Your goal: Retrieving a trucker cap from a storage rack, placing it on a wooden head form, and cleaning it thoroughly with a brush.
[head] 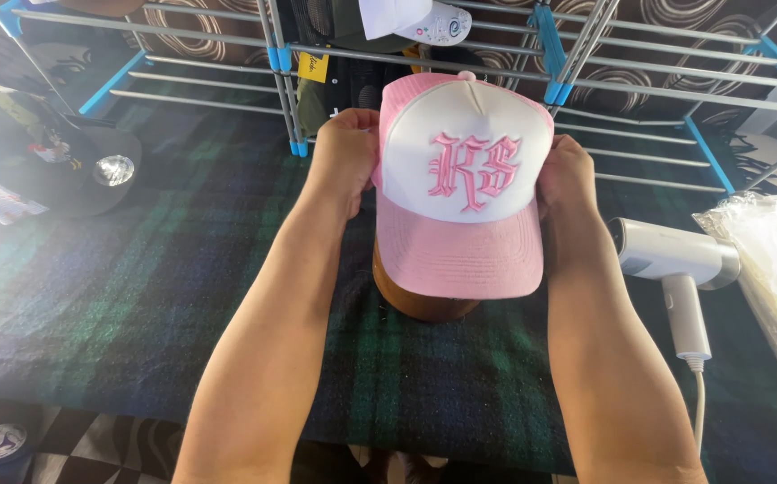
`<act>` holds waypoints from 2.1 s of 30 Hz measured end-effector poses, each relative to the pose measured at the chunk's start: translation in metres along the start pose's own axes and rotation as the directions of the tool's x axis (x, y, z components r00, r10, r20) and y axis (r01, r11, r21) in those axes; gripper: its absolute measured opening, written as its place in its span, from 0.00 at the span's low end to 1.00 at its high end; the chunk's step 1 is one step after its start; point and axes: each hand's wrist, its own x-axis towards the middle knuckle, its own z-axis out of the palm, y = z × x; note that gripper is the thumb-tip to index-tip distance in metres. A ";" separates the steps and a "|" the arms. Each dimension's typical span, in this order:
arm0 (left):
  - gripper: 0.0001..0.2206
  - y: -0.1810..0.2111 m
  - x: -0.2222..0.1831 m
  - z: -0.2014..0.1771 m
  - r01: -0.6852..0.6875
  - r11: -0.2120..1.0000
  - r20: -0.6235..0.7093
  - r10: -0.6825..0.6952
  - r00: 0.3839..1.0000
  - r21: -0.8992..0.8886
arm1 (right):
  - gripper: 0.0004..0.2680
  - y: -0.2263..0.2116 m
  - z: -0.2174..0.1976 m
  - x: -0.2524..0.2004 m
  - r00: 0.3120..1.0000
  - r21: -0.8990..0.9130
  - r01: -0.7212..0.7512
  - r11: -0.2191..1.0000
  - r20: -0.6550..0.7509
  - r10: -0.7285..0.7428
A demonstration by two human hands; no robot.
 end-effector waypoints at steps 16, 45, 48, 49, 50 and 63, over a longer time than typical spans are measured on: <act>0.17 0.008 0.020 0.016 0.205 0.962 -0.031 -0.203 0.979 0.179 | 0.28 -0.108 -0.057 -0.148 0.463 -0.287 0.815 0.504 0.845 -0.267; 0.14 -0.069 -0.147 -0.057 -0.946 0.053 0.587 0.773 0.241 0.319 | 0.17 -0.072 -0.084 -0.196 0.430 -0.335 0.902 0.274 0.757 -0.491; 0.14 -0.105 -0.152 -0.065 -0.946 0.096 0.604 0.749 0.273 0.308 | 0.21 -0.035 -0.089 -0.213 0.487 -0.368 0.872 0.323 0.725 -0.488; 0.14 -0.113 -0.153 -0.066 -0.947 0.102 0.605 0.747 0.275 0.304 | 0.21 -0.026 -0.089 -0.218 0.491 -0.373 0.869 0.324 0.725 -0.483; 0.14 -0.122 -0.154 -0.068 -0.943 0.104 0.619 0.731 0.288 0.316 | 0.19 -0.016 -0.089 -0.223 0.513 -0.390 0.857 0.337 0.716 -0.474; 0.21 -0.060 -0.152 -0.084 -0.922 0.327 0.634 0.672 0.382 0.208 | 0.20 -0.083 -0.099 -0.198 0.603 -0.408 0.769 0.492 0.717 -0.348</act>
